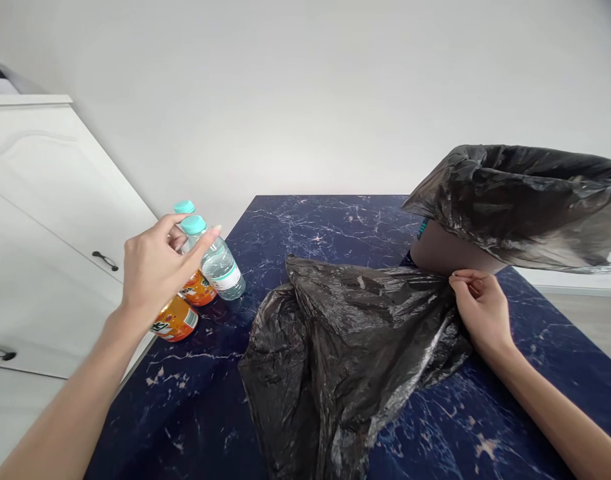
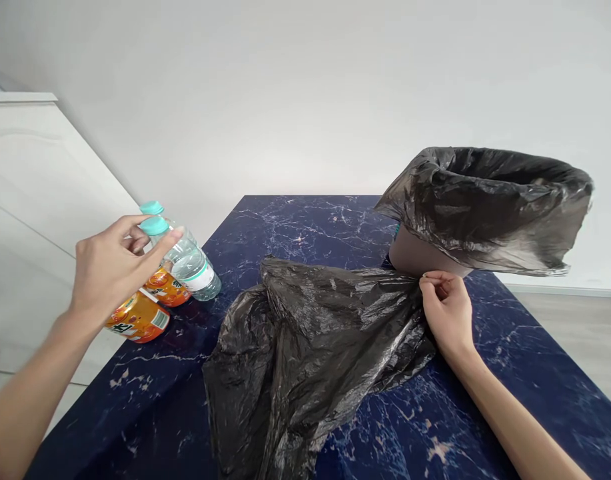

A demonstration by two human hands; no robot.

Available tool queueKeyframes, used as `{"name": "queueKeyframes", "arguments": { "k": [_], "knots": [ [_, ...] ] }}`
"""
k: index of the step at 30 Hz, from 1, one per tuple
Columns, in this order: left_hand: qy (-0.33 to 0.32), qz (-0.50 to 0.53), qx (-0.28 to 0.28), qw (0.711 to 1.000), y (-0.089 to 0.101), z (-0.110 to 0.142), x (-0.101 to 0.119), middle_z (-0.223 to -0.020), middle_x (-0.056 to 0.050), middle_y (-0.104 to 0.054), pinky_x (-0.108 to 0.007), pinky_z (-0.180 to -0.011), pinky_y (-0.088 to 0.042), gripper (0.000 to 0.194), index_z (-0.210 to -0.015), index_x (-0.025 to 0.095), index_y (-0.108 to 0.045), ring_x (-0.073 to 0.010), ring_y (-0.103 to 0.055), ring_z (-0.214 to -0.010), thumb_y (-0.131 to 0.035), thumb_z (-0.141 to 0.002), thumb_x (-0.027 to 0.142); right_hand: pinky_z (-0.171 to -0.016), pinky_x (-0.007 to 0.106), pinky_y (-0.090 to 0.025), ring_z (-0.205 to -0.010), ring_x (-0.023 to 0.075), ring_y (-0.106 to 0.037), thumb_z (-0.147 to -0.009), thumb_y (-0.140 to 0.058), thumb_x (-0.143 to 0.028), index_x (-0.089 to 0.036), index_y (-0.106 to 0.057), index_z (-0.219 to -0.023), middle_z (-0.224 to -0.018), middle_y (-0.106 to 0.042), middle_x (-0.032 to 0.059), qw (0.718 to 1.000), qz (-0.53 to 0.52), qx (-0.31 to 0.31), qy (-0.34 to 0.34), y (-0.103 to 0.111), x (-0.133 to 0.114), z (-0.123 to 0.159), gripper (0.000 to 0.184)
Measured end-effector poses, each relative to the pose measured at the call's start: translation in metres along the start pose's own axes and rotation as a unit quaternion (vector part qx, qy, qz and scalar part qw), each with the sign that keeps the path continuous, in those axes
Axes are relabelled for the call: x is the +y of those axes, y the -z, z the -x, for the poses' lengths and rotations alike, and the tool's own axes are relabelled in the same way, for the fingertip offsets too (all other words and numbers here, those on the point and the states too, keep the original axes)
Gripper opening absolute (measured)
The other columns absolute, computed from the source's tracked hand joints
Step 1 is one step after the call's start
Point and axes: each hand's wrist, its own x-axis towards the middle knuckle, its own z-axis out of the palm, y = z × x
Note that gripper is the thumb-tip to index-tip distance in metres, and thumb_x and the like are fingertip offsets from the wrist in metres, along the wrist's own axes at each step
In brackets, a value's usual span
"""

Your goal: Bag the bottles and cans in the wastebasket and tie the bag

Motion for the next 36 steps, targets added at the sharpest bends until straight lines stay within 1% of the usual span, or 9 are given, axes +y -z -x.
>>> {"name": "queueKeyframes", "arguments": {
  "k": [11, 15, 18, 22, 25, 26, 28, 32, 36],
  "knots": [
    [0.002, 0.008, 0.029, 1.0, 0.003, 0.006, 0.004, -0.067, 0.009, -0.049, -0.03, -0.077, -0.043, 0.05, -0.132, 0.023, -0.067, -0.0132, -0.054, -0.063, -0.078, -0.09, 0.048, -0.092, 0.041, -0.059, -0.093, 0.0189, -0.07, -0.101, -0.075, -0.034, -0.016, -0.069, -0.112, -0.101, -0.071, 0.0021, 1.0, -0.005, -0.011, -0.006, 0.003, -0.009, 0.004, 0.022],
    [-0.018, 0.043, 0.104, 0.993, 0.006, 0.023, 0.017, -0.066, 0.012, -0.042, -0.027, -0.063, -0.039, 0.053, -0.134, 0.021, -0.054, -0.0113, -0.047, -0.052, -0.078, -0.09, 0.037, -0.091, 0.04, -0.058, -0.094, 0.019, -0.07, -0.101, -0.074, -0.037, -0.017, -0.069, -0.113, -0.104, -0.071, 0.0029, 1.0, -0.001, -0.016, -0.008, 0.003, -0.01, 0.005, 0.023],
    [-0.074, 0.118, 0.141, 0.98, 0.005, 0.05, 0.034, -0.067, 0.011, -0.043, -0.026, -0.05, -0.033, 0.034, -0.12, 0.024, -0.051, -0.0111, -0.044, -0.048, -0.07, -0.093, 0.025, -0.089, 0.04, -0.058, -0.092, 0.0199, -0.069, -0.098, -0.072, -0.037, -0.018, -0.066, -0.112, -0.102, -0.071, 0.0041, 1.0, 0.015, -0.018, -0.004, 0.004, -0.014, 0.004, 0.024],
    [-0.159, 0.119, -0.045, 0.979, -0.005, 0.084, 0.053, -0.074, 0.005, -0.062, -0.027, -0.058, -0.046, 0.01, -0.108, 0.025, -0.058, -0.012, -0.059, -0.056, -0.064, -0.101, 0.022, -0.097, 0.049, -0.053, -0.103, 0.0297, -0.066, -0.086, -0.068, -0.04, -0.02, -0.062, -0.109, -0.105, -0.069, 0.0112, 0.996, 0.074, -0.006, 0.054, 0.015, -0.035, 0.014, 0.031],
    [-0.243, 0.122, -0.21, 0.939, -0.021, 0.096, 0.058, -0.095, -0.002, -0.073, -0.033, -0.082, -0.055, 0.009, -0.106, 0.024, -0.063, -0.0187, -0.071, -0.085, -0.055, -0.108, 0.025, -0.114, 0.055, -0.042, -0.126, 0.0365, -0.057, -0.08, -0.07, -0.046, -0.023, -0.062, -0.113, -0.124, -0.064, 0.0146, 0.982, 0.124, 0.018, 0.139, 0.031, -0.07, 0.048, 0.04],
    [-0.26, 0.13, -0.258, 0.921, -0.027, 0.098, 0.058, -0.103, -0.004, -0.075, -0.036, -0.09, -0.055, 0.014, -0.106, 0.023, -0.065, -0.021, -0.071, -0.096, -0.052, -0.11, 0.025, -0.107, 0.053, -0.047, -0.115, 0.0345, -0.062, -0.084, -0.069, -0.048, -0.025, -0.062, -0.111, -0.117, -0.067, 0.0121, 0.977, 0.135, 0.012, 0.167, 0.036, -0.083, 0.065, 0.036],
    [-0.28, 0.15, -0.331, 0.888, -0.038, 0.099, 0.059, -0.115, -0.006, -0.076, -0.041, -0.103, -0.054, 0.019, -0.111, 0.023, -0.068, -0.0236, -0.07, -0.112, -0.05, -0.112, 0.026, -0.08, 0.043, -0.056, -0.083, 0.0263, -0.067, -0.098, -0.061, -0.048, -0.029, -0.063, -0.111, -0.097, -0.07, 0.0051, 0.954, 0.143, -0.096, 0.245, 0.042, -0.11, 0.104, 0.023],
    [-0.298, 0.194, -0.385, 0.852, -0.051, 0.105, 0.061, -0.131, -0.006, -0.078, -0.043, -0.115, -0.052, 0.025, -0.126, 0.024, -0.073, -0.0242, -0.069, -0.128, -0.054, -0.113, 0.032, -0.056, 0.03, -0.054, -0.061, 0.0181, -0.067, -0.099, -0.065, -0.033, -0.028, -0.057, -0.124, -0.078, -0.066, -0.0024, 0.885, 0.092, -0.261, 0.376, 0.033, -0.144, 0.175, 0.027],
    [-0.302, 0.21, -0.403, 0.838, -0.05, 0.116, 0.062, -0.143, -0.005, -0.076, -0.045, -0.124, -0.048, 0.031, -0.138, 0.027, -0.073, -0.0248, -0.066, -0.141, -0.057, -0.112, 0.032, -0.045, 0.031, -0.048, -0.049, 0.0192, -0.063, -0.098, -0.061, -0.032, -0.019, -0.051, -0.13, -0.073, -0.067, 0.0002, 0.851, 0.123, -0.277, 0.428, 0.01, -0.144, 0.206, 0.036]
  ]
}}
